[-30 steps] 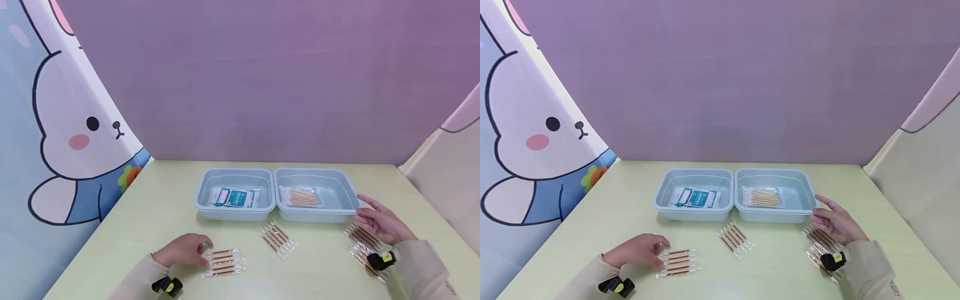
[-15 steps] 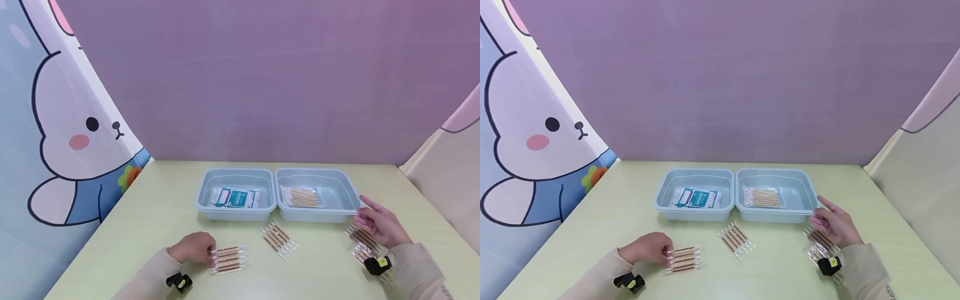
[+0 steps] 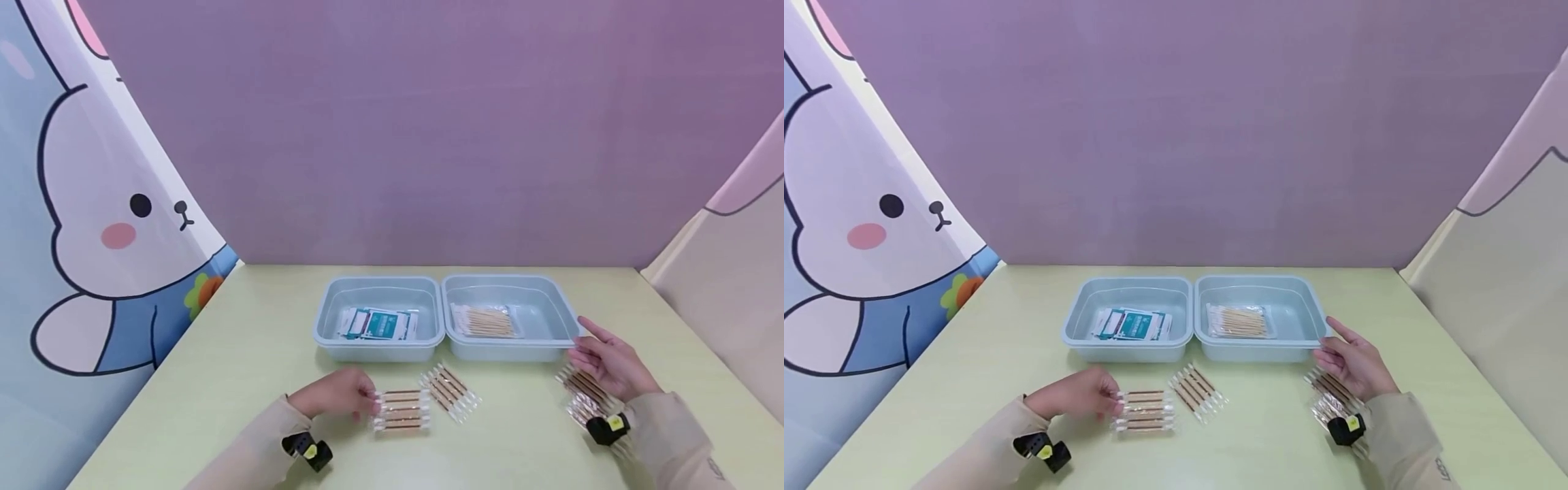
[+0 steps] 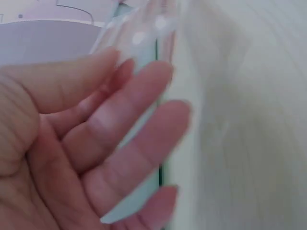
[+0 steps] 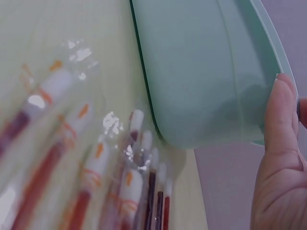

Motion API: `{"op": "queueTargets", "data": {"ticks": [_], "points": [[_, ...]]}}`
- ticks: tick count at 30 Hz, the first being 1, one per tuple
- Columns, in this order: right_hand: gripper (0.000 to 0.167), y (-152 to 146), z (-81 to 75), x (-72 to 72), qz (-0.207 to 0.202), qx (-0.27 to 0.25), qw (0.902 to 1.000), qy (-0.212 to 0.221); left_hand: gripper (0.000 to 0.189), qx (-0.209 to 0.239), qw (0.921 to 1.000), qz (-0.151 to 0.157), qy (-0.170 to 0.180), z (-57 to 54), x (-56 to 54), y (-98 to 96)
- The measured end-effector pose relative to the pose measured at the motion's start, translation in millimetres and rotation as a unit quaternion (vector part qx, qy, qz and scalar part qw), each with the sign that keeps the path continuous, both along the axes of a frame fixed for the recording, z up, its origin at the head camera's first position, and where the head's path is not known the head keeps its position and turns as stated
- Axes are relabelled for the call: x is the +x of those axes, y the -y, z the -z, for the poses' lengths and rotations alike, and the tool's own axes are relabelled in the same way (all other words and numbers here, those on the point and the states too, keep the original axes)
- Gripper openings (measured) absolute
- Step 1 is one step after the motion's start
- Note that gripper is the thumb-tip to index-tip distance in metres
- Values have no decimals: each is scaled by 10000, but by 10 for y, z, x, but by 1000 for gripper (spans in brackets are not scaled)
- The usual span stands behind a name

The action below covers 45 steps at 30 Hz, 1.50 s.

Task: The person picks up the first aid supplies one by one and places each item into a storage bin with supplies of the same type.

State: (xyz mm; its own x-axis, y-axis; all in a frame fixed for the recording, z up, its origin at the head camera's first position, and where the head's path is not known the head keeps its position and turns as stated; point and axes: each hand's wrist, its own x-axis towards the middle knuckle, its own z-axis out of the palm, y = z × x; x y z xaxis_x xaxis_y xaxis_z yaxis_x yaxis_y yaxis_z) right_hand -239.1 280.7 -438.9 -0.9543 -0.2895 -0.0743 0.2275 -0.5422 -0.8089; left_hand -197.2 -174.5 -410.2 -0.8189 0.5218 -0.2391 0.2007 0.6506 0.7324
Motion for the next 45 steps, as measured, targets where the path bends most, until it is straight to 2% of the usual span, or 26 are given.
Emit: {"op": "queueTargets", "data": {"ticks": [2,6,10,14,17,22,27,29,33,36,42,45], "points": [[44,0,4,-2,3,-4,10000,-7,13,464,9987,-197,117,-20,-30,-70],[44,5,12,-5,31,27,10000,-9,13,1343,9889,-579,270,-81,-96,-230],[42,13,14,-4,11,-2,10000,25,18,1688,9798,-1028,291,-174,-170,-416],[42,13,14,1,8,-20,10000,-3,20,1960,9710,-1326,343,-270,-270,-589],[42,27,8,5,30,-50,10000,-31,20,2116,9659,-1435,399,-358,-362,-682],[43,51,1,27,104,-60,9999,-22,21,2204,9634,-1472,412,-452,-535,-822],[42,74,-11,47,117,-4,9999,8,20,2287,9559,-1768,518,-446,-723,-983],[41,88,-17,53,95,38,9999,11,21,2237,9556,-1855,489,-438,-788,-1037],[41,123,-23,51,25,130,9999,8,21,2245,9527,-2005,420,-412,-887,-1102],[42,140,-31,53,46,171,9998,59,21,2361,9475,-2119,400,-390,-961,-1128],[43,130,-37,74,87,104,9998,110,21,2578,9379,-2273,478,-376,-1054,-1192],[43,121,-32,78,58,36,10000,71,19,2537,9367,-2364,492,-377,-1063,-1241]]}}
